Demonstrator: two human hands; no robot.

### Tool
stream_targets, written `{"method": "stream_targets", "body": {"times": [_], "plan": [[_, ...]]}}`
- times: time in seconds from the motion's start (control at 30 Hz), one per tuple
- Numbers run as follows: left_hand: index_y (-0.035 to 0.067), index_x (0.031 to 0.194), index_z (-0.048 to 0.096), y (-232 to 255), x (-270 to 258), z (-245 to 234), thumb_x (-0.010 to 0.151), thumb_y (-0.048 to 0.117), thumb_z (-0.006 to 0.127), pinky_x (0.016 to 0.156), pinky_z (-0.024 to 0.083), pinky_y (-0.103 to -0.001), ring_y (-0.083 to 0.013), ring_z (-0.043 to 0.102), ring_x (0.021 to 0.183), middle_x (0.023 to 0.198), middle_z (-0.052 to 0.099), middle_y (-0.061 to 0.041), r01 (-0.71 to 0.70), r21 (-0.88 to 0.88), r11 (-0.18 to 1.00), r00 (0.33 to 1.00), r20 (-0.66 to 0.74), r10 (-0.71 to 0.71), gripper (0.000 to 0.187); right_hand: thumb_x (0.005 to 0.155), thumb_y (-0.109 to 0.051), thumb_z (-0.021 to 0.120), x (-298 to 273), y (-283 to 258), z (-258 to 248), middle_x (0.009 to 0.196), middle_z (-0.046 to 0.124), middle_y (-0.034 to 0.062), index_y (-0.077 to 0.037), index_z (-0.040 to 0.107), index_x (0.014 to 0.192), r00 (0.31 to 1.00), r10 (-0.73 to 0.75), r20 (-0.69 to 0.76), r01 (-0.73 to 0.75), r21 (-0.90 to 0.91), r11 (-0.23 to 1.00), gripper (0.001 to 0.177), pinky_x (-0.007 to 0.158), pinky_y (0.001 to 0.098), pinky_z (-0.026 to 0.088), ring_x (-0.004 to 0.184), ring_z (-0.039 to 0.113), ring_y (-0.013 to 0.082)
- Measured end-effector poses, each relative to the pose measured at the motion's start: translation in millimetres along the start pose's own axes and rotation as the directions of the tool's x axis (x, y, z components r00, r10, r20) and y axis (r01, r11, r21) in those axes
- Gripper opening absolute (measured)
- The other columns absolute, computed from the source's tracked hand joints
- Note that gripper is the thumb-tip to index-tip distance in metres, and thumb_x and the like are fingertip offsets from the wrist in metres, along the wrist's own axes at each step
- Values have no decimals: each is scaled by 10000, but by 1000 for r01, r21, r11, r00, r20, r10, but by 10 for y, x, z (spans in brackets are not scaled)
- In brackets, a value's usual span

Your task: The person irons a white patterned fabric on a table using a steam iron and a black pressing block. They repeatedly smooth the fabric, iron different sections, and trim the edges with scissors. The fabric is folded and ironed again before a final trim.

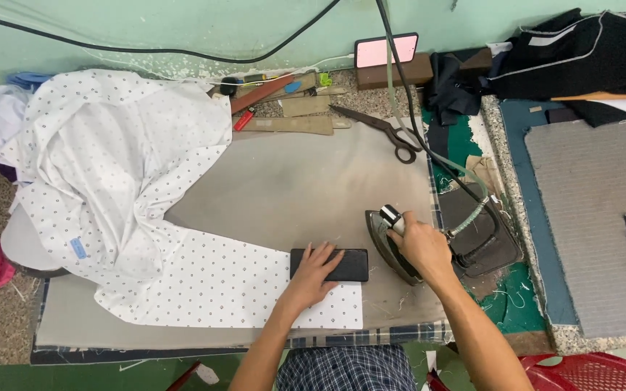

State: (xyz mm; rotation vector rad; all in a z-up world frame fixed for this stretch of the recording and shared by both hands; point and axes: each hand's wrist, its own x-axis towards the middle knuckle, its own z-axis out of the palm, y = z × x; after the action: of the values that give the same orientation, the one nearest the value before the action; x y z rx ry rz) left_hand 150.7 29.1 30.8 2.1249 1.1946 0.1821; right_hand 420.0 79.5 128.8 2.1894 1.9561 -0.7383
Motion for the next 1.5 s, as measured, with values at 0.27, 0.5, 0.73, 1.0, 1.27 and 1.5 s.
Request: {"method": "stream_targets", "body": {"times": [0.27,0.5,0.73,1.0,1.27,1.5], "plan": [[181,1534,449,-42,18,27,928,266,688,1258,26,-536,-298,229,1527,1611,367,-120,1,-5,1000,999,34,-1,657,943,-402,612,-40,-50,-2,959,762,241,-64,594,1154,999,2,-35,-1,5,1000,399,770,525,596,912,763,417],[177,1534,451,-23,8,-43,922,229,705,1257,16,-519,-288,241,1525,1600,382,-137,8,-2,1000,998,67,-8,665,945,-391,613,-42,-44,20,949,760,236,-64,586,1141,999,-9,-46,9,-2,1000,382,764,517,598,897,764,418],[179,1538,439,-408,-323,-245,913,228,725,1263,40,-510,-237,276,1513,1590,408,-91,117,108,987,993,17,-120,689,944,-411,613,-20,9,118,937,758,212,-77,572,1161,997,-30,-74,25,-67,997,400,745,506,600,883,768,403],[136,1565,394,-897,-1116,-705,929,223,706,1260,35,-508,-284,275,1519,1606,377,-154,440,-30,897,874,-216,-436,714,951,-413,607,-74,-36,50,986,755,232,-42,587,1210,996,-23,-86,19,-44,999,453,782,515,589,925,762,418],[175,1573,388,-1357,-1524,-496,949,280,675,1265,13,-513,-280,249,1523,1639,311,-133,492,-70,868,794,-372,-480,695,942,-434,620,-36,-43,92,1018,756,241,-34,603,1247,998,2,-62,-4,-37,999,503,819,519,581,967,751,426],[179,1576,383,-1266,-1498,-550,954,308,659,1270,-9,-494,-273,227,1538,1651,301,-123,534,-52,844,780,-355,-515,692,953,-406,621,-27,-36,95,1025,749,257,-6,597,1253,997,-5,-80,4,-21,1000,501,815,539,577,947,747,448]]}}
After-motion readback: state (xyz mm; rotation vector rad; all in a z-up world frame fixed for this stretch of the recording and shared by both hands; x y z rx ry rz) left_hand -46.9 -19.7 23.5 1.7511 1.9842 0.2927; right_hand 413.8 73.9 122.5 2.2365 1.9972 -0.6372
